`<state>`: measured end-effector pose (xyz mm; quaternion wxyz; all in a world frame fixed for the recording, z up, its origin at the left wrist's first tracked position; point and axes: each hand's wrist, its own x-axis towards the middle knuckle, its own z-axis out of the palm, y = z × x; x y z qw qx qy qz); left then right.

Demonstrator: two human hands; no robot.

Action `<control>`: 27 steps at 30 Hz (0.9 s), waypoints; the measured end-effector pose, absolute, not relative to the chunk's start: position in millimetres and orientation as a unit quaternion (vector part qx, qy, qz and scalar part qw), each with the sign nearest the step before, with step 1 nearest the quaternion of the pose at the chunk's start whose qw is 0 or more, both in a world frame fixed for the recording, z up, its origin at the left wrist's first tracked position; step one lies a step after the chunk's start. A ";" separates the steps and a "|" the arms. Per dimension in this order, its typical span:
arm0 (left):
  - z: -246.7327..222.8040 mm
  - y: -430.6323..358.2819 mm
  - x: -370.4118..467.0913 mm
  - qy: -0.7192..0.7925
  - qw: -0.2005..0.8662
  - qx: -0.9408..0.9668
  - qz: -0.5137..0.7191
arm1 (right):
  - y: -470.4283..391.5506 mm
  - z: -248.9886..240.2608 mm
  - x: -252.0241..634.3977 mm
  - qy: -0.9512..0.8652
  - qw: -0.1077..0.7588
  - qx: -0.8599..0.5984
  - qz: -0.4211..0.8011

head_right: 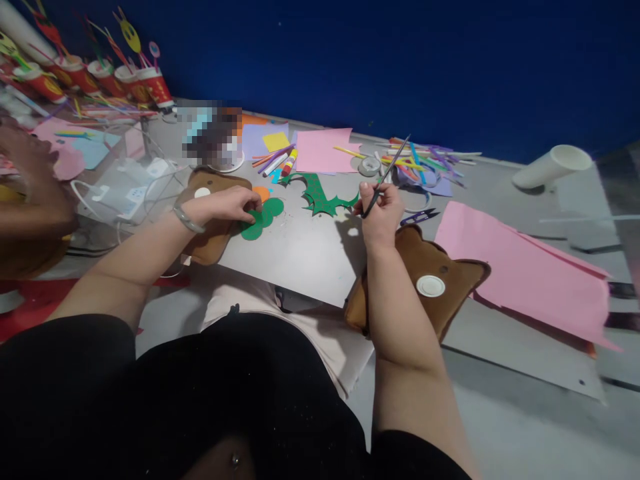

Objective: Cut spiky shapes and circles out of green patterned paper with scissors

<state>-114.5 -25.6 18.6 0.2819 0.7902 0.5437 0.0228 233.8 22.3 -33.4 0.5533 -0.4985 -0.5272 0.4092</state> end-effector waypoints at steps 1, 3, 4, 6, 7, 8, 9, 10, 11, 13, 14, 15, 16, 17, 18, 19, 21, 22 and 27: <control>18.5 -26.1 -114.3 0.546 0.302 0.779 0.055 | 24.0 -36.1 233.9 -0.532 0.552 -0.497 0.406; 16.2 -27.8 -108.5 0.538 0.374 0.745 0.127 | 28.1 -42.6 233.6 -0.537 0.556 -0.494 0.397; 13.9 -29.1 -102.6 0.525 0.417 0.724 0.160 | 30.1 -45.8 233.5 -0.544 0.553 -0.492 0.395; 8.0 -32.0 -86.4 0.497 0.487 0.692 0.194 | 33.6 -51.1 233.4 -0.545 0.555 -0.490 0.393; 5.2 -33.2 -77.9 0.495 0.498 0.685 0.193 | 34.8 -52.7 233.6 -0.546 0.555 -0.490 0.392; 3.0 -33.9 -70.8 0.503 0.496 0.682 0.189 | 35.6 -53.6 234.0 -0.548 0.556 -0.489 0.390; 1.8 -34.0 -66.0 0.517 0.473 0.687 0.190 | 35.9 -53.6 234.5 -0.549 0.556 -0.488 0.389; 1.8 -33.4 -64.4 0.531 0.427 0.708 0.187 | 35.7 -53.0 235.1 -0.549 0.555 -0.489 0.389; 2.9 -32.3 -66.1 0.550 0.358 0.733 0.180 | 34.9 -51.9 235.7 -0.548 0.554 -0.489 0.392; 7.4 -28.9 -78.1 0.585 0.207 0.773 0.131 | 32.3 -48.6 236.4 -0.540 0.551 -0.492 0.403; 9.8 -27.2 -86.3 0.595 0.165 0.783 0.079 | 30.7 -46.9 236.4 -0.537 0.549 -0.493 0.409; 11.9 -25.6 -94.6 0.597 0.152 0.788 0.016 | 29.1 -45.5 236.3 -0.535 0.547 -0.493 0.414; 13.4 -24.4 -102.0 0.591 0.145 0.793 -0.032 | 27.8 -44.3 235.9 -0.534 0.545 -0.493 0.418; 14.1 -23.4 -107.8 0.584 0.144 0.796 -0.063 | 26.8 -43.6 235.6 -0.534 0.543 -0.493 0.420; 14.1 -22.7 -111.9 0.577 0.148 0.799 -0.081 | 26.2 -43.3 235.2 -0.533 0.542 -0.492 0.423; 13.6 -22.2 -114.3 0.572 0.151 0.802 -0.085 | 26.1 -43.6 234.8 -0.532 0.541 -0.492 0.426; 12.0 -21.3 -115.5 0.566 0.160 0.805 -0.075 | 27.3 -45.3 234.4 -0.532 0.541 -0.491 0.429; 11.2 -21.0 -115.1 0.565 0.165 0.806 -0.070 | 28.5 -46.8 234.3 -0.533 0.541 -0.491 0.428; 11.1 -19.8 -113.8 0.564 0.187 0.802 -0.064 | 37.8 -57.3 234.4 -0.546 0.561 -0.485 0.390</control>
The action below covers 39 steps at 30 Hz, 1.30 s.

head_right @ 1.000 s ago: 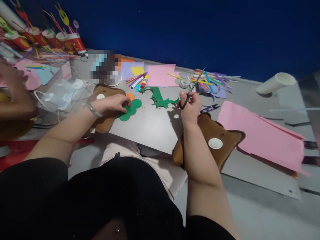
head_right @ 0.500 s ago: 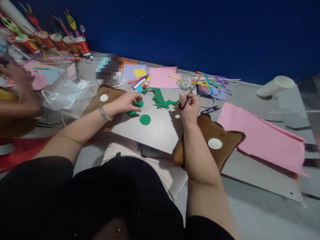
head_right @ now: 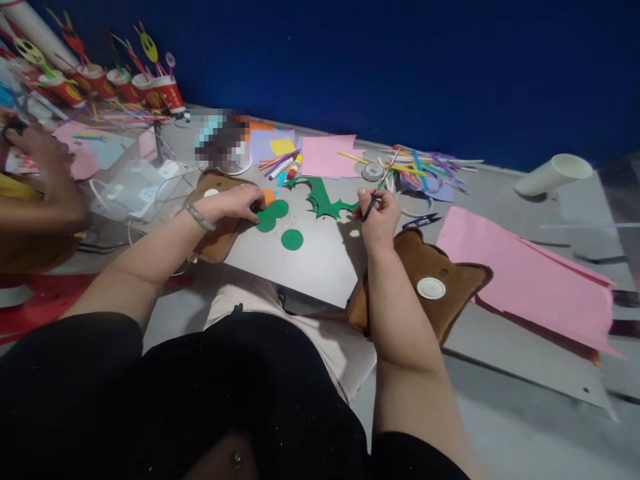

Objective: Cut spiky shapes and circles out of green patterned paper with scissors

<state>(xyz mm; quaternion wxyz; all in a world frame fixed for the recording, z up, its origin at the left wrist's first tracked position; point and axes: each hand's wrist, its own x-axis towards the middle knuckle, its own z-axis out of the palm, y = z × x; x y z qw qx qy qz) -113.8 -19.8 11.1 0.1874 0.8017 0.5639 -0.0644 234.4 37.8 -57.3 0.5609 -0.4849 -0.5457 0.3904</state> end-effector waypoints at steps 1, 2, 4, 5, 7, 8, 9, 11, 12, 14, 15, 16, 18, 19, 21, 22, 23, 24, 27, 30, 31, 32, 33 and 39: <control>11.6 -19.5 -113.7 0.563 0.186 0.803 -0.068 | 39.7 -59.6 234.6 -0.548 0.564 -0.484 0.383; 12.2 -19.2 -113.5 0.562 0.181 0.804 -0.073 | 41.5 -61.8 234.8 -0.551 0.566 -0.484 0.377; 13.5 -18.2 -112.5 0.559 0.171 0.807 -0.084 | 44.0 -65.3 235.4 -0.556 0.565 -0.483 0.372; 14.2 -17.7 -111.7 0.560 0.169 0.806 -0.091 | 44.7 -66.6 235.7 -0.558 0.565 -0.482 0.372; 15.3 -17.4 -109.9 0.563 0.175 0.801 -0.102 | 45.0 -67.5 236.0 -0.558 0.565 -0.479 0.374; 15.6 -17.8 -109.3 0.565 0.179 0.799 -0.101 | 44.6 -67.2 236.0 -0.557 0.565 -0.478 0.376; 15.7 -18.4 -109.1 0.565 0.181 0.799 -0.096 | 44.0 -66.4 236.0 -0.557 0.565 -0.478 0.377; 15.5 -20.1 -110.6 0.566 0.173 0.803 -0.069 | 42.2 -63.8 235.7 -0.558 0.562 -0.480 0.378; 15.4 -20.9 -112.1 0.567 0.166 0.805 -0.050 | 41.2 -62.3 235.5 -0.558 0.559 -0.482 0.379; 15.5 -22.2 -115.3 0.574 0.173 0.800 -0.007 | 39.3 -59.6 235.0 -0.559 0.554 -0.485 0.381; 15.6 -23.0 -115.8 0.579 0.201 0.790 0.022 | 38.5 -58.7 234.7 -0.560 0.552 -0.486 0.382; 15.5 -24.1 -114.6 0.579 0.248 0.774 0.058 | 37.9 -58.1 234.5 -0.561 0.550 -0.485 0.384; 13.1 -28.5 -104.9 0.560 0.379 0.723 0.139 | 37.3 -58.3 234.1 -0.562 0.548 -0.482 0.389; 10.6 -32.2 -95.9 0.540 0.445 0.692 0.177 | 37.4 -58.8 234.1 -0.562 0.548 -0.480 0.393; 2.6 -42.1 -71.6 0.508 0.522 0.654 0.206 | 38.1 -60.3 234.4 -0.559 0.549 -0.478 0.397; -2.1 -47.6 -58.4 0.506 0.531 0.648 0.203 | 38.7 -61.0 234.7 -0.555 0.551 -0.479 0.398; -6.6 -52.6 -46.3 0.516 0.516 0.654 0.201 | 39.3 -61.5 235.1 -0.552 0.552 -0.482 0.399; -10.3 -56.7 -36.5 0.531 0.474 0.674 0.200 | 39.8 -61.7 235.5 -0.549 0.553 -0.484 0.399; -13.2 -57.7 -29.8 0.549 0.314 0.750 0.193 | 39.6 -60.6 236.4 -0.546 0.550 -0.488 0.402; -4.7 -41.7 -53.8 0.590 0.194 0.774 0.124 | 37.4 -58.6 236.0 -0.549 0.544 -0.489 0.404; -0.9 -34.9 -64.1 0.601 0.174 0.775 0.084 | 36.6 -58.2 235.7 -0.550 0.544 -0.489 0.403; 2.7 -28.6 -73.7 0.606 0.165 0.777 0.040 | 35.9 -58.0 235.3 -0.551 0.544 -0.487 0.404; 5.9 -23.4 -81.7 0.604 0.166 0.779 -0.001 | 35.4 -58.0 235.0 -0.552 0.545 -0.485 0.404; 15.2 -14.0 -93.2 0.579 0.188 0.791 -0.056 | 35.4 -58.9 235.2 -0.555 0.551 -0.479 0.398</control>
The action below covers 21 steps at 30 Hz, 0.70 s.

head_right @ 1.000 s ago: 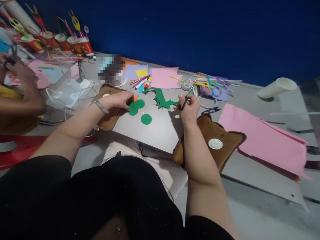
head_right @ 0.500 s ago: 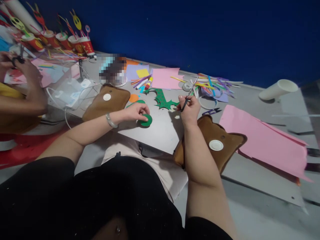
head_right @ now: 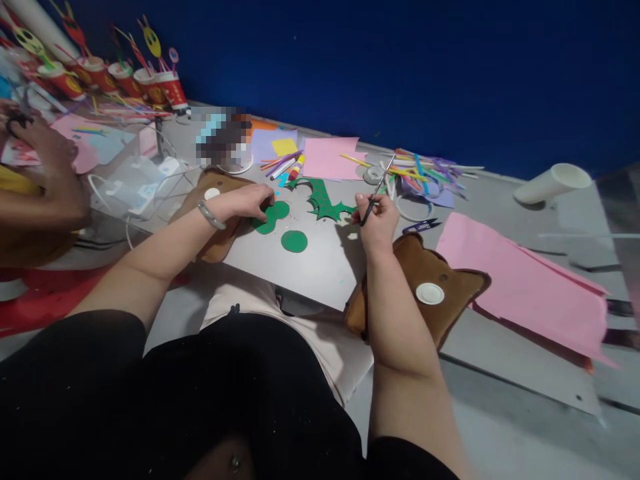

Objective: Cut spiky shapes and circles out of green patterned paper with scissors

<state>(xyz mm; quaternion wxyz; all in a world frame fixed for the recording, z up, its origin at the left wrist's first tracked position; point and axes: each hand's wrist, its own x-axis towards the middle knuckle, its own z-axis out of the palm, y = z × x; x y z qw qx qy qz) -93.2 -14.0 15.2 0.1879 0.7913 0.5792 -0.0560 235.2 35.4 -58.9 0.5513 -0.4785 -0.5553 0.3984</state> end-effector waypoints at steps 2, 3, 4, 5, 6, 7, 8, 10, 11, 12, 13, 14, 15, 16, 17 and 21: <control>17.4 -11.4 -91.8 0.577 0.217 0.787 -0.037 | 35.2 -58.1 235.5 -0.556 0.548 -0.482 0.399; 18.3 -8.9 -91.0 0.574 0.246 0.781 -0.022 | 34.9 -57.7 235.6 -0.557 0.544 -0.484 0.400; 18.8 -5.6 -90.2 0.573 0.278 0.771 -0.006 | 34.5 -57.2 235.6 -0.558 0.540 -0.487 0.399; 18.9 -1.9 -89.0 0.573 0.309 0.759 0.012 | 34.1 -56.8 235.5 -0.560 0.537 -0.490 0.398; 18.3 2.1 -87.5 0.573 0.329 0.750 0.029 | 33.7 -56.4 235.4 -0.560 0.534 -0.492 0.398; 17.0 6.0 -85.6 0.575 0.333 0.746 0.039 | 33.4 -56.2 235.2 -0.559 0.534 -0.494 0.397; 15.2 9.7 -83.6 0.574 0.324 0.751 0.041 | 33.2 -56.1 234.9 -0.557 0.535 -0.495 0.398; 10.5 15.4 -79.4 0.572 0.286 0.768 0.023 | 33.2 -55.9 234.4 -0.549 0.540 -0.496 0.400; 8.1 17.5 -77.7 0.572 0.270 0.774 0.012 | 33.3 -55.8 234.2 -0.545 0.543 -0.496 0.402; 6.0 19.1 -76.4 0.573 0.258 0.778 0.003 | 33.5 -55.6 234.0 -0.542 0.545 -0.496 0.403; 4.2 20.3 -75.6 0.572 0.253 0.780 -0.001 | 33.6 -55.4 233.7 -0.540 0.547 -0.496 0.404; 2.8 21.4 -75.1 0.571 0.252 0.781 0.000 | 33.6 -55.2 233.5 -0.539 0.548 -0.495 0.405; 1.8 22.4 -75.0 0.571 0.257 0.780 0.005 | 33.6 -55.0 233.2 -0.540 0.549 -0.494 0.405; 1.2 23.5 -75.1 0.571 0.264 0.777 0.013 | 33.6 -54.9 233.0 -0.541 0.549 -0.492 0.405; 0.8 24.6 -75.3 0.573 0.274 0.772 0.023 | 33.5 -54.7 232.7 -0.542 0.549 -0.491 0.405; 1.1 30.5 -77.3 0.597 0.339 0.725 0.056 | 32.4 -53.9 232.1 -0.549 0.542 -0.492 0.403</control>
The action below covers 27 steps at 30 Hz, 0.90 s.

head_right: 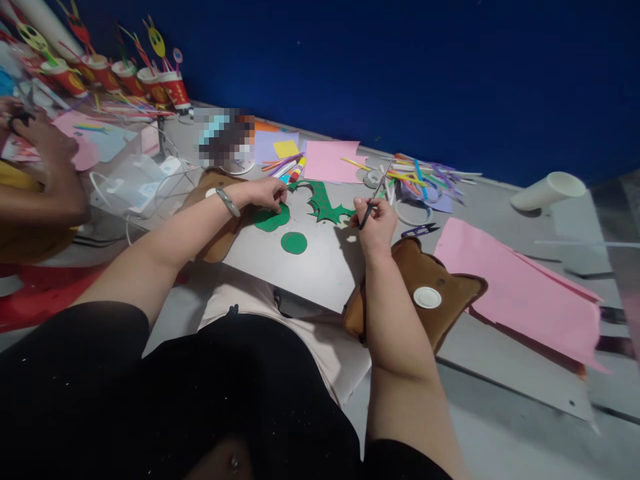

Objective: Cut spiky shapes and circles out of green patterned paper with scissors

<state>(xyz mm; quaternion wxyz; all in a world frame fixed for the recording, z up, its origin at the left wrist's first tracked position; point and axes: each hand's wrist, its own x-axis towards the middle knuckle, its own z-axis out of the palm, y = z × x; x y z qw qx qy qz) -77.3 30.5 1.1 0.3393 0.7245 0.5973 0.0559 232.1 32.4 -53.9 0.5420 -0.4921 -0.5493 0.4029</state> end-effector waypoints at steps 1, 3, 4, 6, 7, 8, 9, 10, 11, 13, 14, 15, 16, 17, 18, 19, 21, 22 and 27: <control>1.5 32.2 -78.4 0.599 0.359 0.712 0.068 | 32.1 -53.7 232.0 -0.551 0.539 -0.493 0.403; 2.3 35.8 -81.4 0.595 0.394 0.693 0.096 | 31.7 -53.4 232.2 -0.555 0.535 -0.494 0.402; 2.7 37.4 -83.5 0.591 0.407 0.688 0.110 | 31.6 -53.3 232.4 -0.557 0.534 -0.494 0.402; 3.0 40.4 -88.4 0.591 0.418 0.677 0.132 | 31.6 -53.0 232.7 -0.559 0.531 -0.493 0.403; 3.1 41.7 -91.1 0.593 0.423 0.672 0.137 | 31.6 -52.7 232.9 -0.560 0.529 -0.493 0.405; 3.2 42.9 -93.9 0.594 0.429 0.665 0.141 | 31.6 -52.4 233.0 -0.560 0.527 -0.492 0.407; 3.5 43.8 -96.5 0.596 0.435 0.659 0.145 | 31.4 -52.0 233.0 -0.560 0.527 -0.491 0.409; 4.2 44.3 -98.7 0.599 0.439 0.654 0.147 | 31.2 -51.6 233.1 -0.561 0.526 -0.490 0.411; 5.4 44.0 -100.1 0.603 0.436 0.651 0.148 | 30.9 -51.1 233.0 -0.562 0.525 -0.489 0.412; 9.5 39.5 -98.7 0.624 0.386 0.661 0.158 | 30.2 -50.2 232.8 -0.561 0.525 -0.488 0.415; 12.2 34.5 -95.0 0.633 0.345 0.673 0.163 | 30.0 -49.9 232.6 -0.560 0.524 -0.488 0.416; 15.0 27.3 -89.1 0.639 0.295 0.690 0.170 | 29.8 -49.8 232.6 -0.560 0.523 -0.489 0.417; 17.4 18.0 -81.0 0.631 0.253 0.713 0.172 | 29.8 -49.9 232.5 -0.559 0.521 -0.491 0.418; 19.3 6.9 -71.0 0.611 0.236 0.739 0.157 | 30.0 -50.3 232.6 -0.559 0.520 -0.492 0.418; 20.4 -5.3 -59.6 0.579 0.235 0.770 0.130 | 30.3 -50.8 232.7 -0.560 0.520 -0.492 0.417; 20.7 -17.9 -47.7 0.553 0.241 0.793 0.087 | 30.7 -51.4 232.8 -0.561 0.520 -0.492 0.415; 19.5 -40.2 -26.0 0.534 0.209 0.819 0.008 | 31.5 -52.6 233.1 -0.562 0.524 -0.489 0.412; 18.5 -48.4 -17.5 0.535 0.182 0.824 -0.024 | 31.9 -52.9 233.2 -0.562 0.526 -0.489 0.411; 18.1 -58.2 -4.4 0.547 0.196 0.810 -0.082 | 30.9 -51.8 232.4 -0.551 0.530 -0.493 0.416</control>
